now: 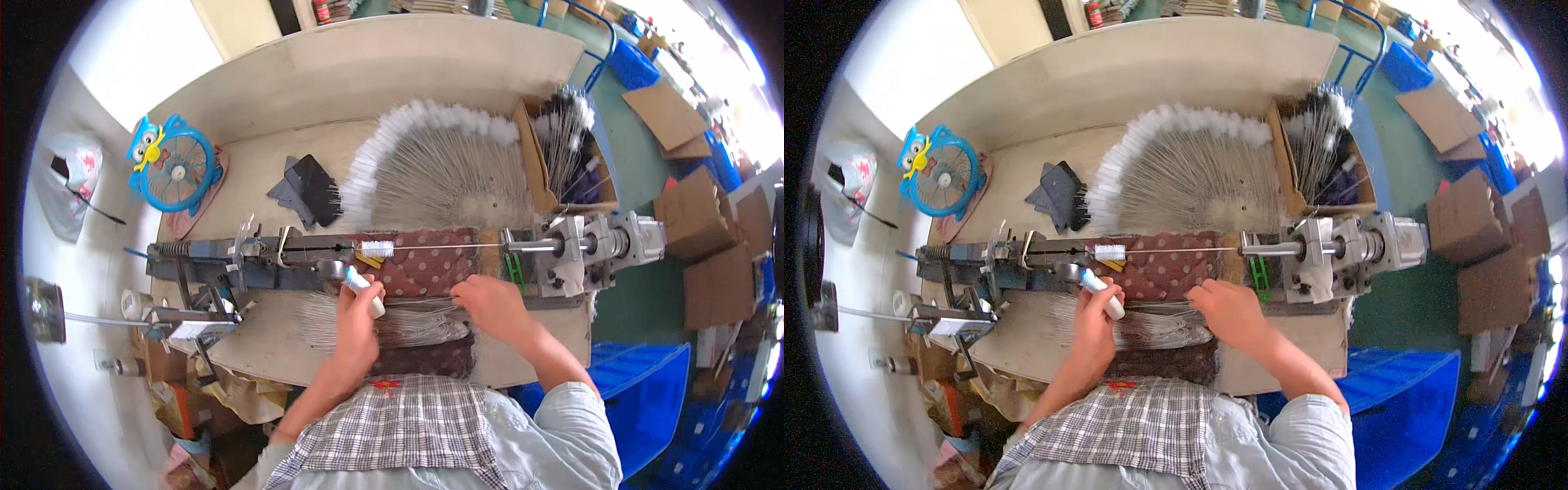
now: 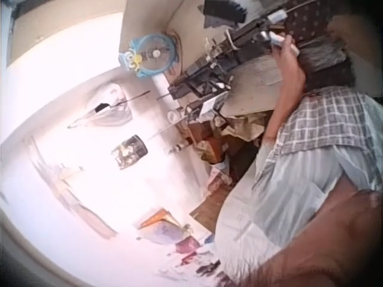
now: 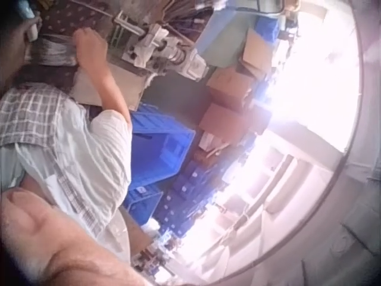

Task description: The person is assembling and packaging small industrial or cleaning brushes, possibly bottle brushes, by attaching components and placing them in groups.

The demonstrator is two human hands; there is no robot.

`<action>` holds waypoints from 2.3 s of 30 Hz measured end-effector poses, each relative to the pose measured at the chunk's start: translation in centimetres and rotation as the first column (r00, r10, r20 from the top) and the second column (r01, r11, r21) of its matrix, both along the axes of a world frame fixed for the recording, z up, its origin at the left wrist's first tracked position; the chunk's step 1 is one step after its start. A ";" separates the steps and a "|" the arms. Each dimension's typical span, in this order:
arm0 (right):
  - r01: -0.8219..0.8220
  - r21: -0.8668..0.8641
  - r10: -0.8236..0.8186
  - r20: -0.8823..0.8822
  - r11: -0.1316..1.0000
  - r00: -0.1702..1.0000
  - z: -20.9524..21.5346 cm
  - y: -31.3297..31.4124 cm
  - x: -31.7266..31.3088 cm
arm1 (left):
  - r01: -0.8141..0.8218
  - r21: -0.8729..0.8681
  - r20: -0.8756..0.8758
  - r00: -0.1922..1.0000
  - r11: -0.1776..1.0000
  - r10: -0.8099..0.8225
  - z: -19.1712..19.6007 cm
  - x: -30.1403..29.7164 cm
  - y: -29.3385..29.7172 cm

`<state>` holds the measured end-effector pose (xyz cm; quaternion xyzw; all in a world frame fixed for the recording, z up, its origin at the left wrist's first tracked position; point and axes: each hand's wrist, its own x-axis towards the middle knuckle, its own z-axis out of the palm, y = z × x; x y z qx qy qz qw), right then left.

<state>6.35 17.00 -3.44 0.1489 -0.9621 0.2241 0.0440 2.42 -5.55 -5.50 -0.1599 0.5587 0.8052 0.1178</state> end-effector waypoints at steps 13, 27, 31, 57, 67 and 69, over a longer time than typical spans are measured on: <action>-0.018 0.309 0.046 -0.085 0.951 0.995 7.9 1.8 -1.4 | 0.039 0.468 0.058 0.995 0.883 -0.075 7.7 2.0 -5.9; 0.215 -0.214 -0.217 0.014 0.953 0.976 8.0 4.5 -6.0 | -0.036 -0.892 -0.426 0.396 0.450 -0.813 1.7 -4.4 8.8; 0.191 -0.191 -0.198 -0.019 0.963 0.980 7.0 5.4 -6.4 | -0.189 -0.948 -0.311 0.404 0.255 -0.860 1.5 -6.4 9.4; -0.261 -0.040 0.248 -0.199 0.965 0.948 4.5 -10.8 -12.4 | 0.173 -0.167 0.006 0.985 0.971 -0.175 3.6 -2.3 -4.2; -0.290 -0.132 0.227 -0.358 0.948 0.906 6.5 -9.0 -10.1 | 0.074 -0.232 -0.266 0.954 0.970 -0.137 -1.8 -2.3 -2.9; -0.313 -0.204 0.213 -0.401 0.927 0.891 6.2 -7.6 -8.5 | 0.086 -0.006 -0.202 0.976 0.996 -0.085 -1.4 -2.0 -2.0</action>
